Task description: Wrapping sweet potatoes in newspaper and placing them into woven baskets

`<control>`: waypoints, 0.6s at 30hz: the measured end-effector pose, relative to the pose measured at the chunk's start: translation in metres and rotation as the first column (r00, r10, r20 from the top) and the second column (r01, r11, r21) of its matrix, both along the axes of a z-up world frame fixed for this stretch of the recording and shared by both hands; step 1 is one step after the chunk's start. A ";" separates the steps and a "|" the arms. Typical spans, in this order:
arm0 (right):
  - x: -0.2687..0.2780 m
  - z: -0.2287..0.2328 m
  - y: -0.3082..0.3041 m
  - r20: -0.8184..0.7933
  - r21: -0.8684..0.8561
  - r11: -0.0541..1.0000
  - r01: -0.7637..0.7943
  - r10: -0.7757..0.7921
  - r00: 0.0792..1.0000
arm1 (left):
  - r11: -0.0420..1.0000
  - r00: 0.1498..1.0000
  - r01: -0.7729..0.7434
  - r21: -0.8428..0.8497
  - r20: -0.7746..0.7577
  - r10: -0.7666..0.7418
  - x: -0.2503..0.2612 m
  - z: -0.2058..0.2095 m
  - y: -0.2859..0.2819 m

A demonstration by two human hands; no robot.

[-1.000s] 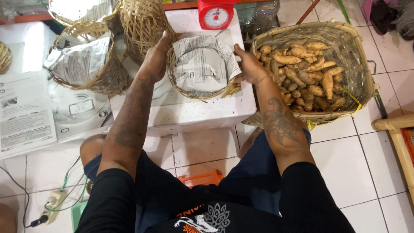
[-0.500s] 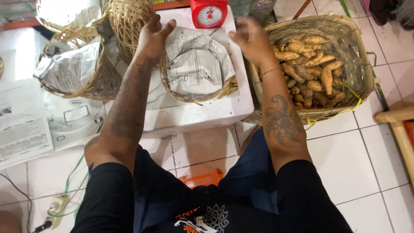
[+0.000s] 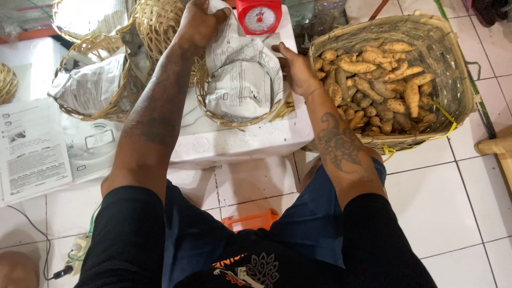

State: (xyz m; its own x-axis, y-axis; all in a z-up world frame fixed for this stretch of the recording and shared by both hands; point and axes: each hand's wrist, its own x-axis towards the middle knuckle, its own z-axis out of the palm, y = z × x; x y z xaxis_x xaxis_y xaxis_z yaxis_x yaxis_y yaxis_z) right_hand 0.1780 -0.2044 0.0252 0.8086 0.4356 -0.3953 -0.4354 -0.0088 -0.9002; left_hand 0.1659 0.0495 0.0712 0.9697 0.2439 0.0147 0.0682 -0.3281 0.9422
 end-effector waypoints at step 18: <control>0.042 0.010 -0.038 0.471 -0.205 0.954 0.220 -0.100 0.876 | 0.976 0.961 0.208 0.070 0.170 -0.217 0.006 -0.009 0.030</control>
